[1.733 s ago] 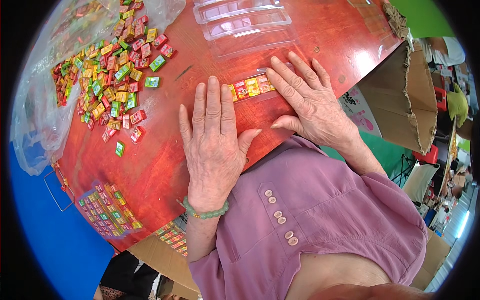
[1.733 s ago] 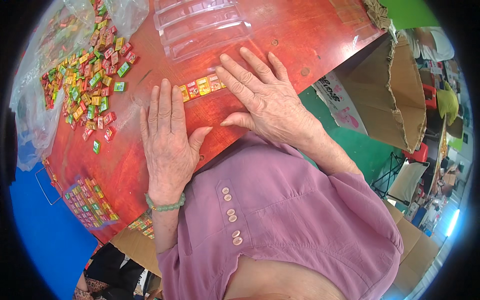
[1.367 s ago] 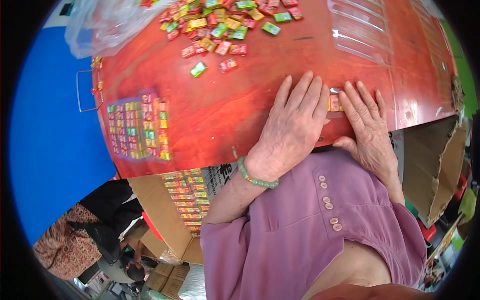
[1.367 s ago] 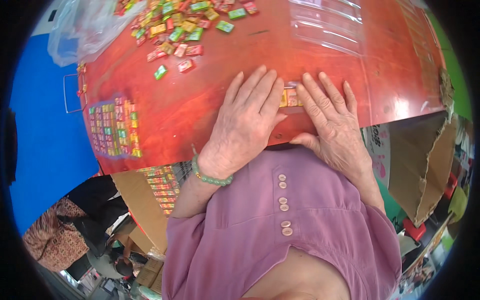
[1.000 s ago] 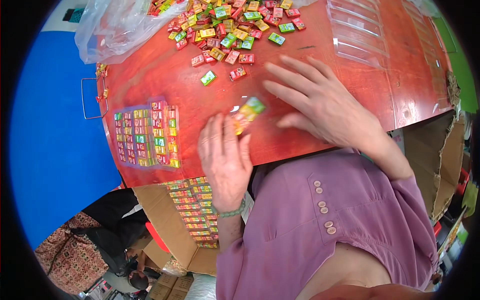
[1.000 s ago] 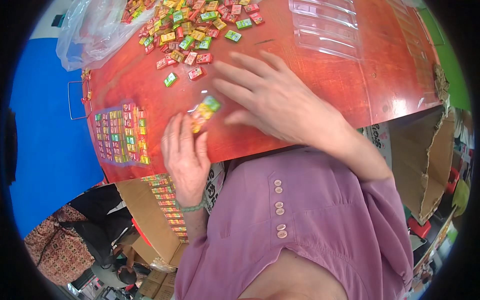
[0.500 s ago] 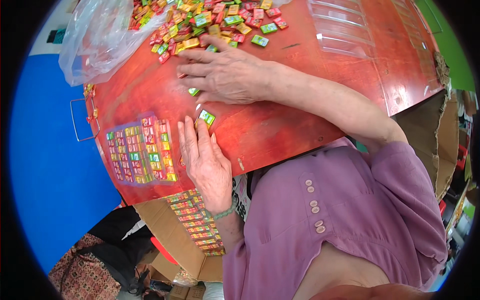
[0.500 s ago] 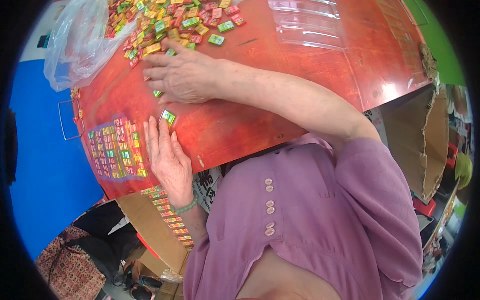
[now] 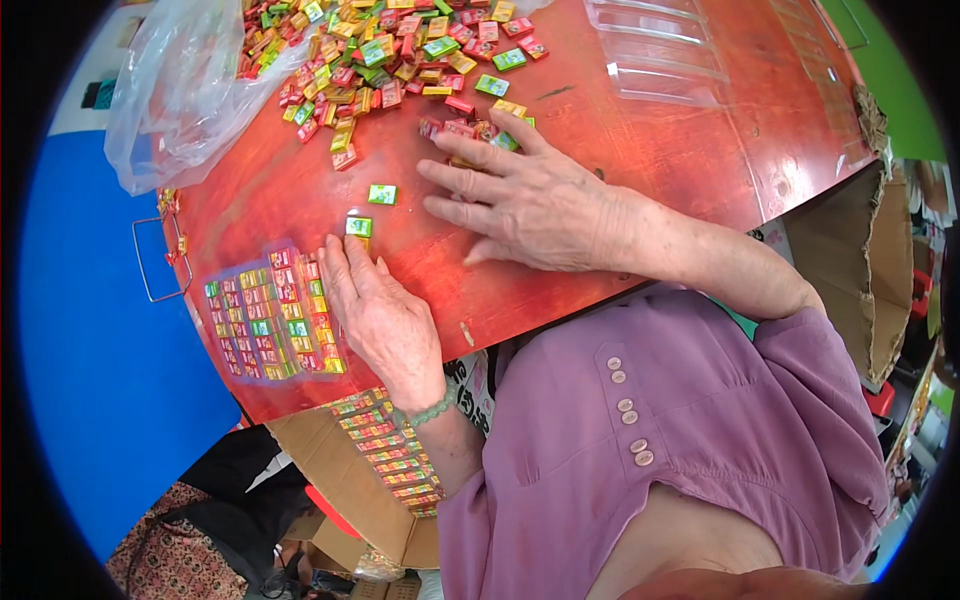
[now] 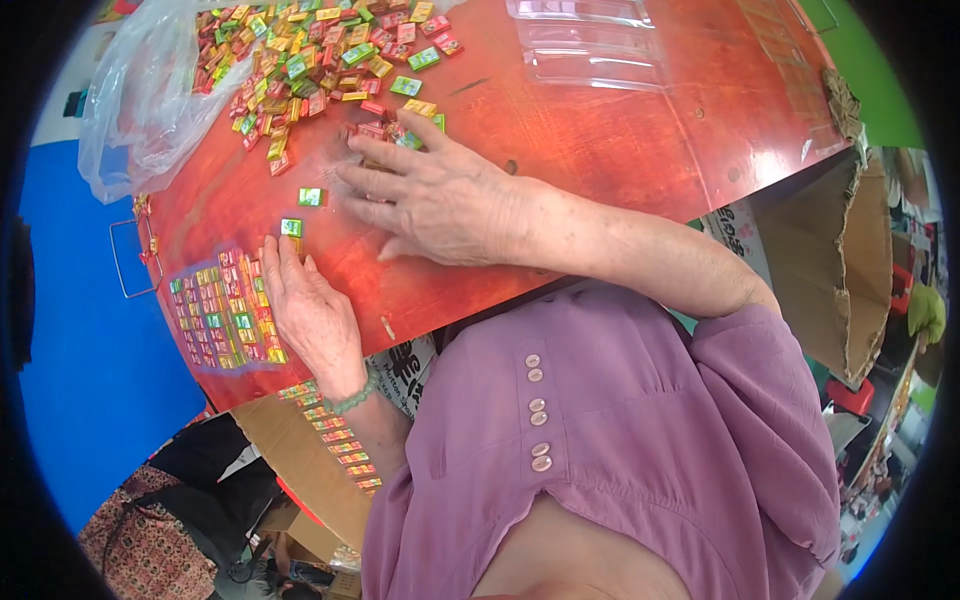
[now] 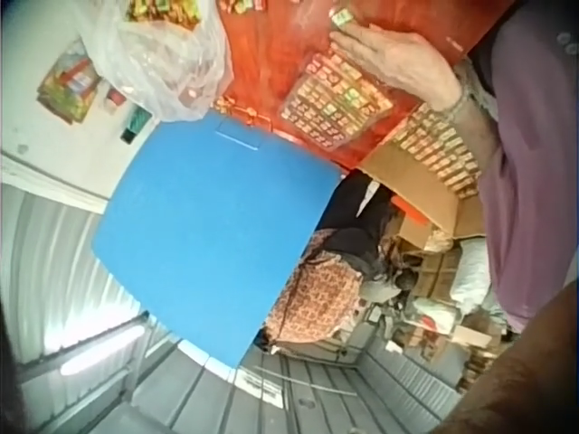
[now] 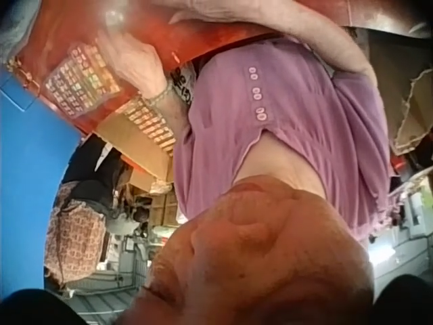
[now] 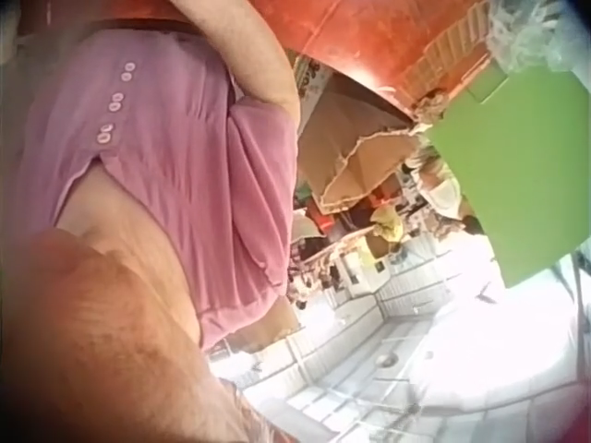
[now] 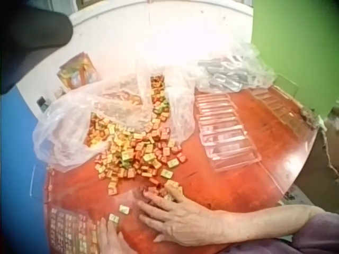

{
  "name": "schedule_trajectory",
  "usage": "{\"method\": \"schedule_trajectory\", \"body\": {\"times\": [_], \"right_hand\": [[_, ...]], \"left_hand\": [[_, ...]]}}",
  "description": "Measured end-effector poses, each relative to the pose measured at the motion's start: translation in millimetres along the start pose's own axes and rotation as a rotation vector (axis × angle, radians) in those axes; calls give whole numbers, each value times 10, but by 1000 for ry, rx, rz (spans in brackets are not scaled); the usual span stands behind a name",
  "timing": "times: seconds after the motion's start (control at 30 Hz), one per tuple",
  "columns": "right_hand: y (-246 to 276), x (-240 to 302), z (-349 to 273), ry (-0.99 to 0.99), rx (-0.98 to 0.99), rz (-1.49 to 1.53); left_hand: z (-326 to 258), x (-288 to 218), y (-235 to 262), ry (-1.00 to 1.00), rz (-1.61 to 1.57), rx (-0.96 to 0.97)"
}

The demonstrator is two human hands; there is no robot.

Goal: Packaging small colorful rectangular products into plastic trays and arranging them.

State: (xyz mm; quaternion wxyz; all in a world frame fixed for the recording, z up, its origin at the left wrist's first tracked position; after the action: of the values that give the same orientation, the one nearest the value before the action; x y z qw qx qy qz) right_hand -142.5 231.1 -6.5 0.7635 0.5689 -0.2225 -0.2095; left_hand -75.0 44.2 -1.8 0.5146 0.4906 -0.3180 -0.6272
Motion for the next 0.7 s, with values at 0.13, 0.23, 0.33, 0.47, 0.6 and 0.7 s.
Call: {"method": "schedule_trajectory", "body": {"times": [0.13,0.23,0.33,0.47,0.6,0.7], "right_hand": [[140,2,-214,-21,14,8],[177,-30,-395,-56,59,127],[238,-61,-509,-43,34,176],[297,-144,-479,-119,-29,173],[235,-201,-257,-165,-51,95],[209,-199,-297,-154,-61,19]], "left_hand": [[138,-56,1,-58,57,22],[320,-136,-25,-115,27,1],[524,-206,-24,-127,-40,30],[779,-260,-173,-167,-13,103],[812,-296,-253,-188,61,199],[700,-440,-242,-222,2,227]]}}
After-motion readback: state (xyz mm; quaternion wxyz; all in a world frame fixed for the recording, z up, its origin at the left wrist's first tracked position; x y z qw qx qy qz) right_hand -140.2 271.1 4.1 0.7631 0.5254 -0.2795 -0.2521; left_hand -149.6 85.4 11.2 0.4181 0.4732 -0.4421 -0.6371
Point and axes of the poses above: each hand's wrist, its own z-axis towards the middle knuckle, its own y-axis out of the back of the hand, x = y × z, the point moved 3 cm from there along z, towards the middle knuckle, and after that the axes turned 5 degrees about -z, right-handed, at the moved point
